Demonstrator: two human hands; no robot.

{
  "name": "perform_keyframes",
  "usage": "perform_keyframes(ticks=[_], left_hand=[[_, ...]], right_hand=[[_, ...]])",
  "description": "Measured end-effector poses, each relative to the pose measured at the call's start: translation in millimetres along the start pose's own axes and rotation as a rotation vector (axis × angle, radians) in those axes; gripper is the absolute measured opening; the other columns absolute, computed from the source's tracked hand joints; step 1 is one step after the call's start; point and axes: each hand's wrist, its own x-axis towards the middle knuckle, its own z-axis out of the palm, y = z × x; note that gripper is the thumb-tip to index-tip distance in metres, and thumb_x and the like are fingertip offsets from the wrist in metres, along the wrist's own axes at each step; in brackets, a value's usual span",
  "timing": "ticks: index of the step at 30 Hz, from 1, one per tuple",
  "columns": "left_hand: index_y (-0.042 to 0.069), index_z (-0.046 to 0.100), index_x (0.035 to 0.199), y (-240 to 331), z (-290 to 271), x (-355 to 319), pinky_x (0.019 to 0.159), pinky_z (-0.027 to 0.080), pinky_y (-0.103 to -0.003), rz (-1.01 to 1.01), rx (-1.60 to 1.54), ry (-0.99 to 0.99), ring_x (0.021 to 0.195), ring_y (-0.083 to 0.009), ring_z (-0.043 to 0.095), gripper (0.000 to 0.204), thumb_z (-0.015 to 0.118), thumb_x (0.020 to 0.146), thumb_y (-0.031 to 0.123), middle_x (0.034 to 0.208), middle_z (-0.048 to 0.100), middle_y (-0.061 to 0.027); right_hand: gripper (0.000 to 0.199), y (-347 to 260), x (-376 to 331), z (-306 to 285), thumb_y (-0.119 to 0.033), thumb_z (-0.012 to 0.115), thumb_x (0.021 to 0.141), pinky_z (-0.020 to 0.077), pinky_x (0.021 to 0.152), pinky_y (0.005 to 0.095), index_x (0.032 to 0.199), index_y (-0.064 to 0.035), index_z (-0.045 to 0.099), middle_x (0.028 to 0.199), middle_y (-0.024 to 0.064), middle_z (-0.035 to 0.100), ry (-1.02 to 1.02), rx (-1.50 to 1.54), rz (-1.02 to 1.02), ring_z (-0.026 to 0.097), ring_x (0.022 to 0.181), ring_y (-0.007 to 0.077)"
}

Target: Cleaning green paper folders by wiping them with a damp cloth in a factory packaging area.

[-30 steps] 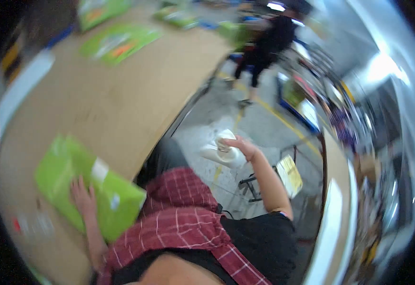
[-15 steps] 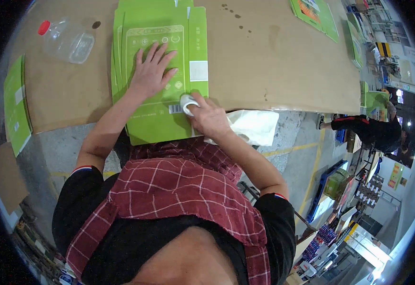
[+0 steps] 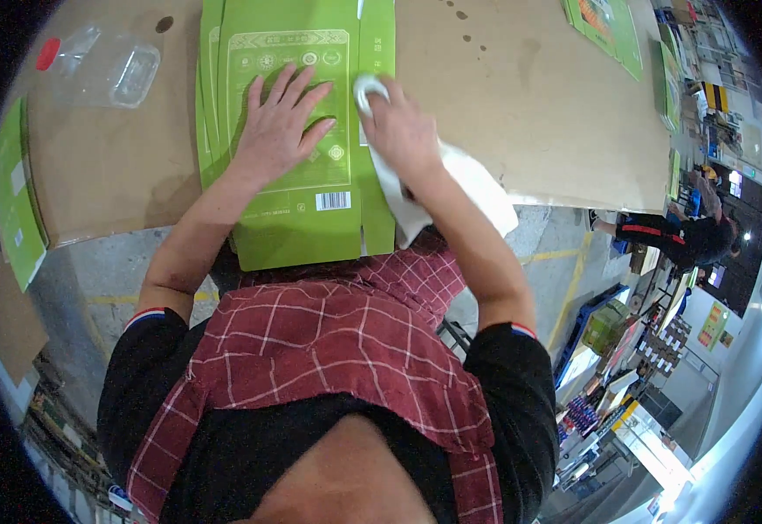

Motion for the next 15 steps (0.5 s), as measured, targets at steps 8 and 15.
perform_keyframes(ticks=[8,15], left_hand=[[0.014,0.04,0.122,-3,0,-2,0.1,0.012,-0.053,0.012,-0.041,0.034,0.125,-0.0282,0.024,0.047,0.039,0.085,0.043,0.131,0.032,-0.0118],[0.013,0.042,0.12,0,-3,0,0.098,0.014,-0.054,0.029,-0.08,0.062,0.123,-0.0288,0.027,0.045,0.043,0.084,0.04,0.129,0.035,-0.0128]], right_hand=[[0.021,-1,-109,-14,-0.012,0.063,0.063,0.0512,0.058,0.0323,0.084,-0.0106,0.061,0.113,0.0066,0.047,-0.258,0.142,-0.339,0.056,0.085,0.0222],[0.022,12,58,-3,-0.025,0.055,0.076,0.05,0.056,0.0375,0.093,-0.0105,0.058,0.107,0.008,0.052,0.093,-0.101,-0.126,0.06,0.069,0.0282]])
